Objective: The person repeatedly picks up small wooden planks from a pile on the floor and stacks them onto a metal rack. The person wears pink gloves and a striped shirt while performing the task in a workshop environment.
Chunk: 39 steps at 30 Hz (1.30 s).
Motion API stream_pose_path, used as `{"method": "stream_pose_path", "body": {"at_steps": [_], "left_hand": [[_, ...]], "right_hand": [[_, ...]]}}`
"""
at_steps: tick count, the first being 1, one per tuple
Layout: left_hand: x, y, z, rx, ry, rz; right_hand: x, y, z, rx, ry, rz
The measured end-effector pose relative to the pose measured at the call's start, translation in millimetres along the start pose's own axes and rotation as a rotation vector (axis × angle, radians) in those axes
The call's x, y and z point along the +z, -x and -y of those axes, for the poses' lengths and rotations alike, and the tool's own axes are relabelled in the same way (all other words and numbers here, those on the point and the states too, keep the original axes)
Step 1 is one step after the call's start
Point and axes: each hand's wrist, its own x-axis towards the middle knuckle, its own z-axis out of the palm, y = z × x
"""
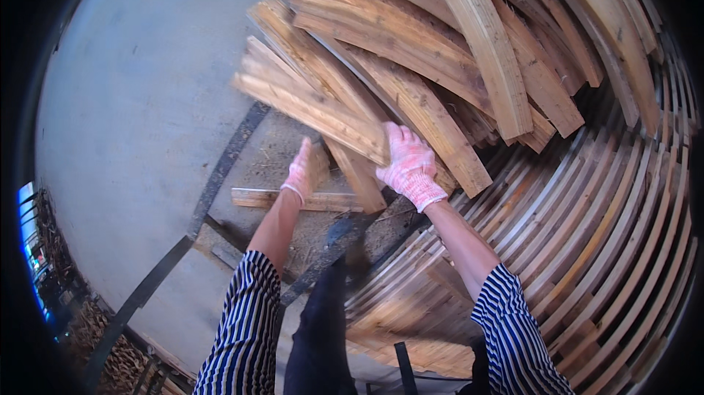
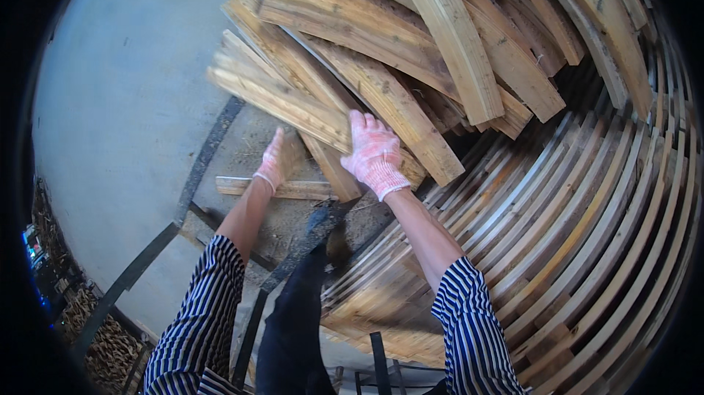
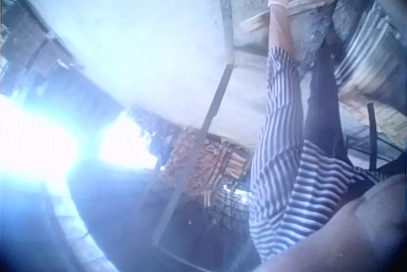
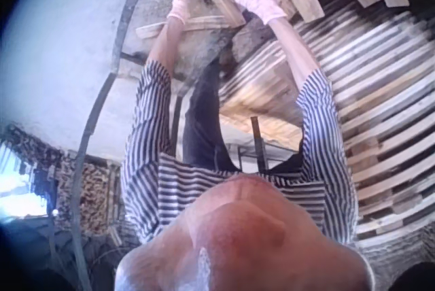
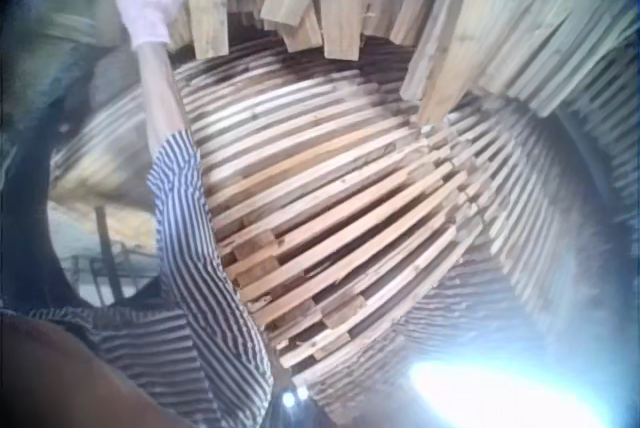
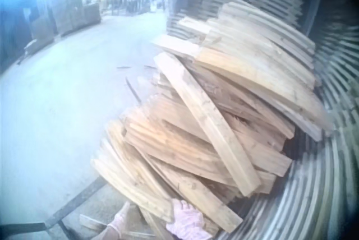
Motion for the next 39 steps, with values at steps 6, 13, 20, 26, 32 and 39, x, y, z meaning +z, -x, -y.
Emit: {"method": "stream_pose_path", "body": {"at_steps": [6,13,20,26,32,39], "left_hand": [[70.9,-35.3,-7.5,0.179,0.349,0.319],[68.0,24.8,-25.0,0.121,0.170,0.338],[25.2,115.7,-10.2,0.132,-0.121,0.238],[-23.5,96.9,32.5,0.169,0.080,0.084],[-51.5,99.4,64.3,0.086,0.124,0.086],[-20.3,235.6,81.4,-0.017,0.138,0.139]], "right_hand": [[-7.4,-18.3,-10.1,0.068,-0.066,0.095],[29.5,-32.1,-7.0,0.035,-0.325,-0.010],[68.2,32.4,1.5,0.072,-0.767,0.368],[134.5,29.3,11.2,-0.005,-0.884,0.379],[165.9,42.6,-9.5,0.023,-1.194,0.589],[76.5,168.2,21.3,0.346,-1.676,0.783]]}}
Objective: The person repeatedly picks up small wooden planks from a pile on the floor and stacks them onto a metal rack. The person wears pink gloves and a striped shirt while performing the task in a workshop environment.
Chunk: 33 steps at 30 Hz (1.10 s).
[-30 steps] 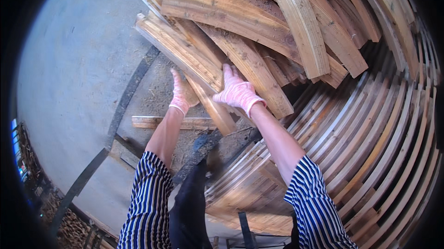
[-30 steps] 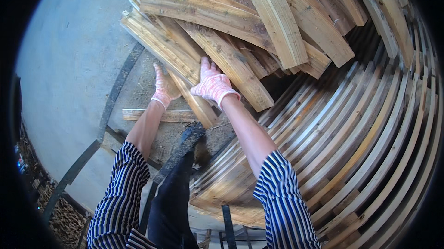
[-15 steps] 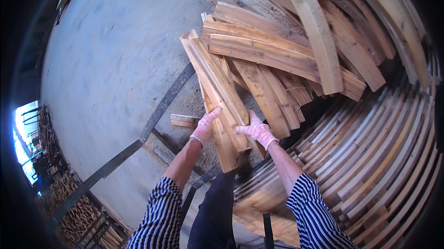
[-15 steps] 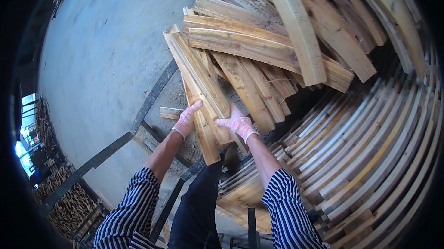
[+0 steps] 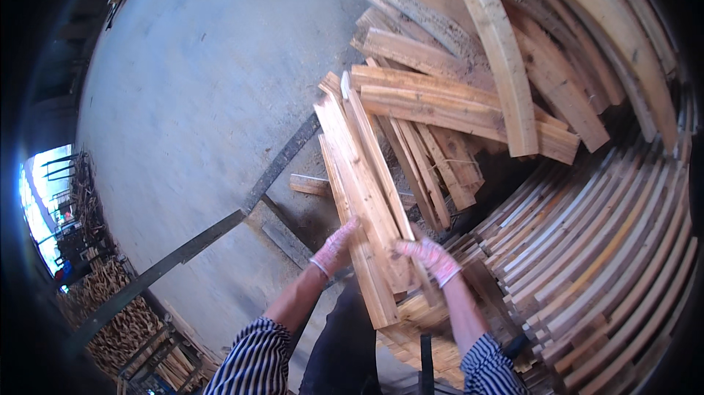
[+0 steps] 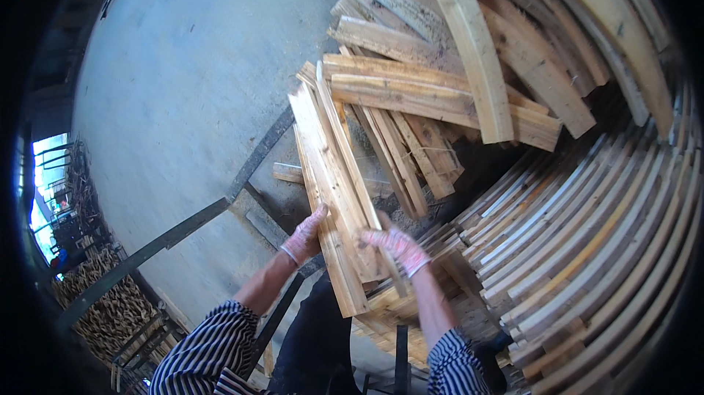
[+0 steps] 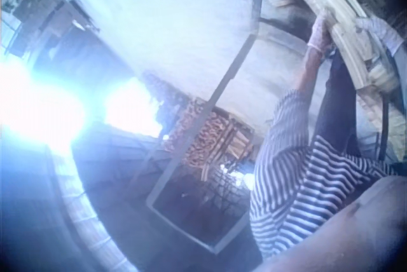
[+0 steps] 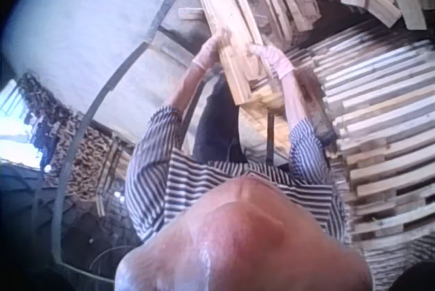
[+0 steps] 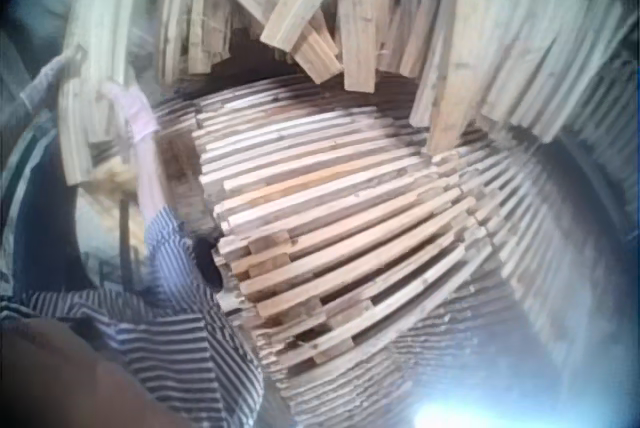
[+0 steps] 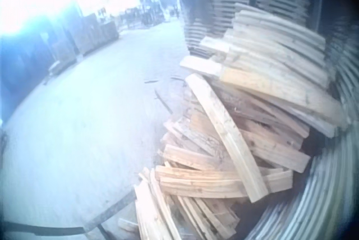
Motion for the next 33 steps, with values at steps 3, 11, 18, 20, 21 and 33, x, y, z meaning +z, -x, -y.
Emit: {"method": "stream_pose_path", "body": {"at_steps": [3,11,18,20,21,33], "left_hand": [[19.8,28.9,6.4,0.016,-0.015,-0.061],[96.6,191.2,38.6,-0.115,-0.167,-0.141],[140.6,235.0,15.6,-0.102,-0.160,-0.021],[163.3,240.6,-3.4,0.027,-0.310,0.024],[196.3,257.7,-25.7,0.104,-0.393,0.049],[335.0,317.9,-153.9,0.149,-0.151,0.388]], "right_hand": [[30.1,35.9,-6.6,-0.173,0.245,0.018],[72.2,201.1,-13.1,0.053,0.312,0.052],[95.0,249.8,-25.2,-0.111,0.377,0.021],[105.7,270.9,-10.4,-0.205,0.285,0.049],[117.6,288.9,8.7,-0.252,0.222,0.090],[218.1,447.3,75.6,-0.753,0.526,-0.005]]}}
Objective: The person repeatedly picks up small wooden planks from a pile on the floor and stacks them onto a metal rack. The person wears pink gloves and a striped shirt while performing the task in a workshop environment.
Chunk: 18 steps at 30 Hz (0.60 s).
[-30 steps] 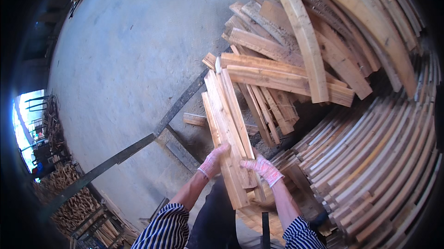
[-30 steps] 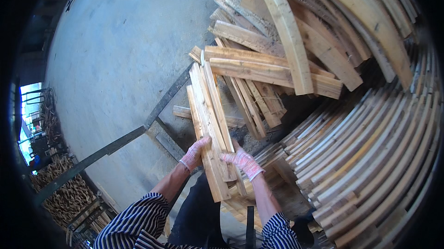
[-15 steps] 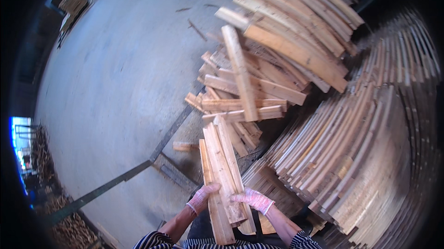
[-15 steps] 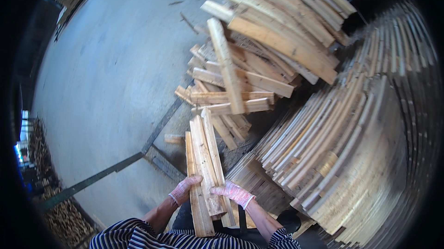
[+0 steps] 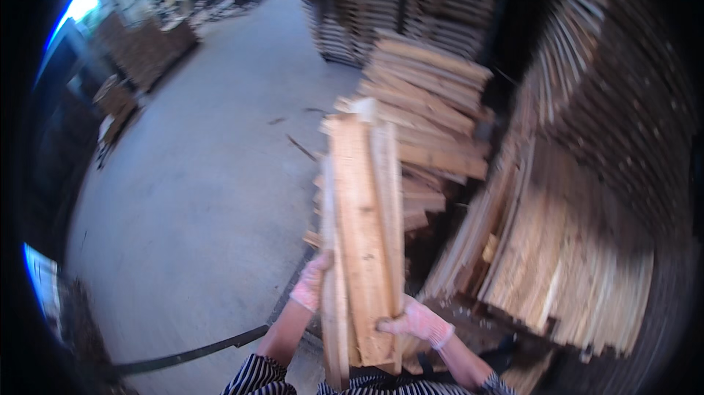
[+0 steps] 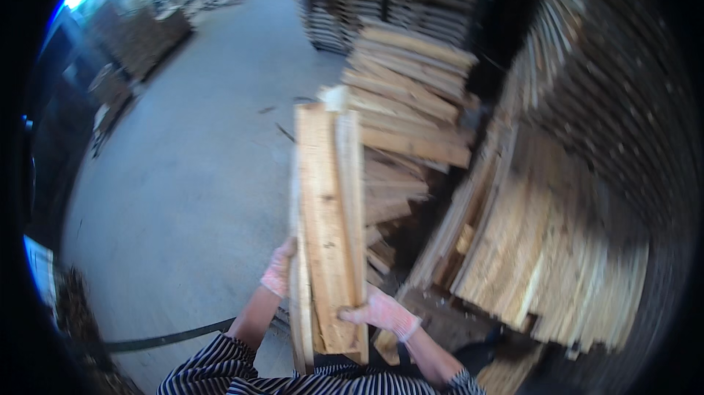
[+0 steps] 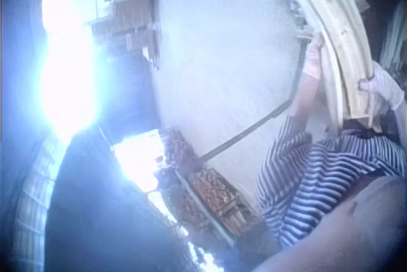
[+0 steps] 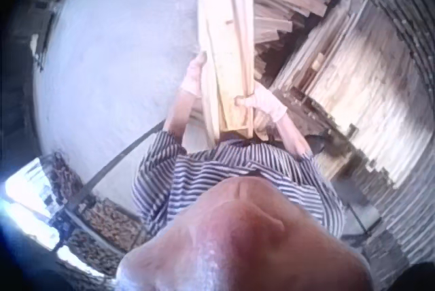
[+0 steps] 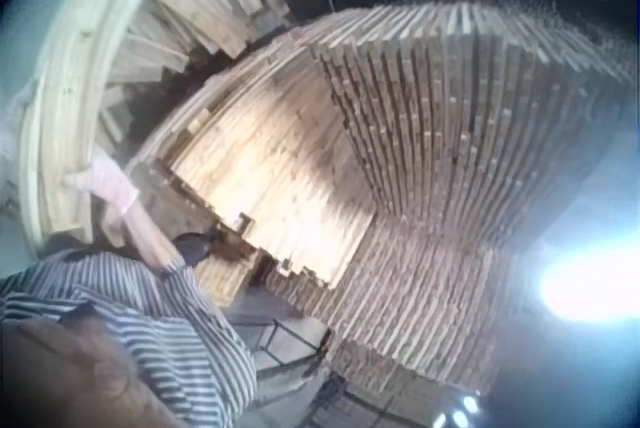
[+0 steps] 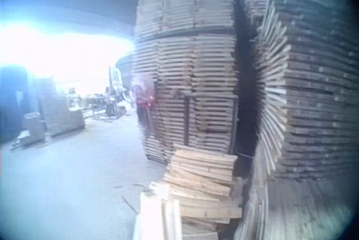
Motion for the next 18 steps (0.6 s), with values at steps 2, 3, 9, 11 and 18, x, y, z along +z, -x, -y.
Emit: {"method": "stream_pose_path", "body": {"at_steps": [2,3,9,11,18], "left_hand": [[55.0,-2.9,-7.1,-0.082,-0.024,-0.009],[72.7,-7.6,-9.0,0.015,-0.116,0.072],[162.6,-31.1,-16.4,0.244,-0.257,0.379],[243.3,-9.4,-15.1,0.410,-0.423,0.472],[388.0,9.8,16.4,0.780,-0.573,0.717]], "right_hand": [[-5.7,24.0,39.1,0.010,0.003,-0.125],[-7.8,31.7,49.6,0.053,-0.044,-0.190],[-18.6,79.8,73.7,-0.396,0.263,-0.609],[-15.4,101.6,97.7,-0.347,0.042,-0.686],[-37.6,128.5,166.9,-0.773,0.295,-1.094]]}}
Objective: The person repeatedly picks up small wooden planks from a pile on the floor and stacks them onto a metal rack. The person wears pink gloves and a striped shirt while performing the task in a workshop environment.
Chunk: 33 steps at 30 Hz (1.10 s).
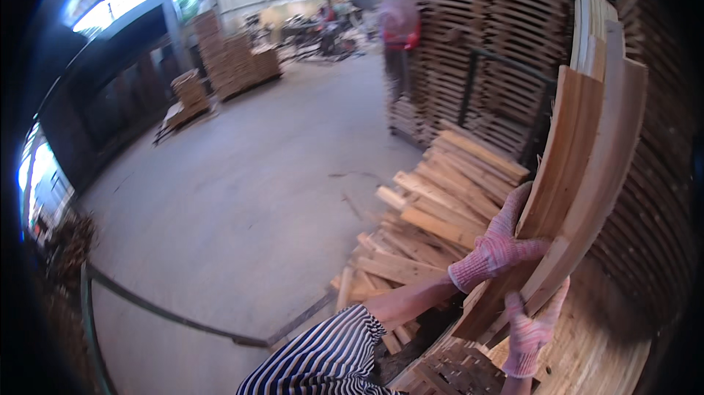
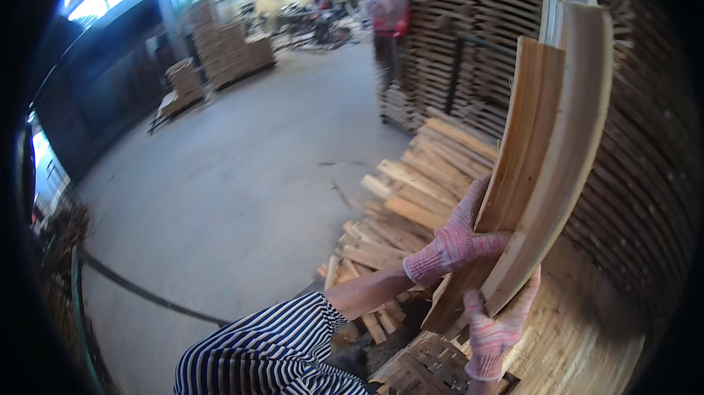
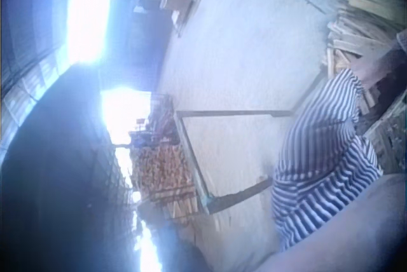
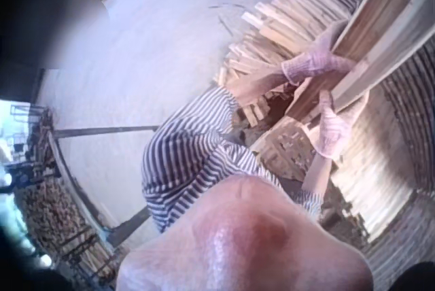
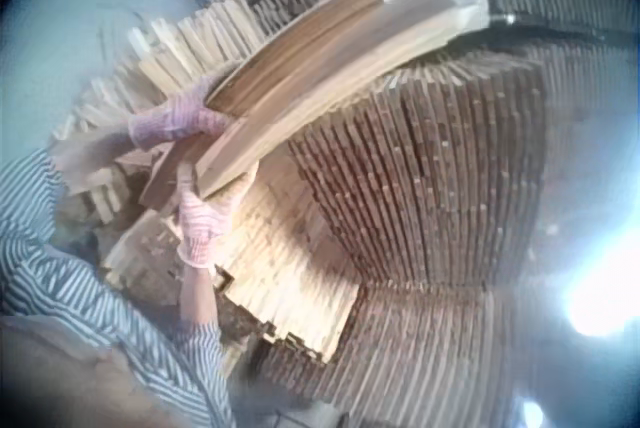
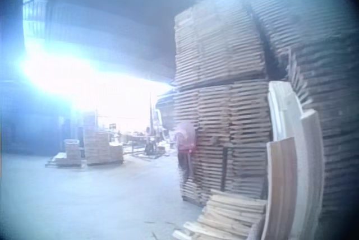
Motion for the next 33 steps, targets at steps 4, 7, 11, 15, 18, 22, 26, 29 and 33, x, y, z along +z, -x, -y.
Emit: {"method": "stream_pose_path", "body": {"at_steps": [4,7,11,15,18,22,26,29,33], "left_hand": [[89.3,-47.7,15.1,0.171,-0.136,0.092],[147.1,-74.5,50.7,0.309,-0.162,0.176],[157.9,-56.3,102.3,0.237,-0.282,0.291],[125.6,-45.1,175.2,0.039,-0.690,0.616],[180.8,-59.0,192.9,-0.037,-0.518,0.777],[199.7,-86.0,147.7,0.101,-0.626,1.002],[220.1,-70.0,198.2,-0.374,0.065,0.852],[232.6,-51.0,231.7,-0.707,0.320,0.800],[310.5,22.3,285.2,-0.756,0.476,0.613]], "right_hand": [[-97.0,-50.1,-22.5,-0.144,-0.134,-0.113],[-150.6,-80.5,1.8,-0.078,-0.075,-0.131],[-201.6,-67.3,-21.0,-0.003,0.078,-0.183],[-217.5,-53.6,-93.7,0.049,0.102,-0.081],[-265.5,-50.2,-121.3,0.069,0.227,-0.050],[-277.0,-52.3,-77.8,-0.028,0.375,-0.104],[-291.9,-27.9,-25.0,0.120,0.291,-0.243],[-307.5,-21.0,28.2,0.544,0.400,-0.308],[-370.9,12.6,0.2,0.544,0.516,-0.463]]}}
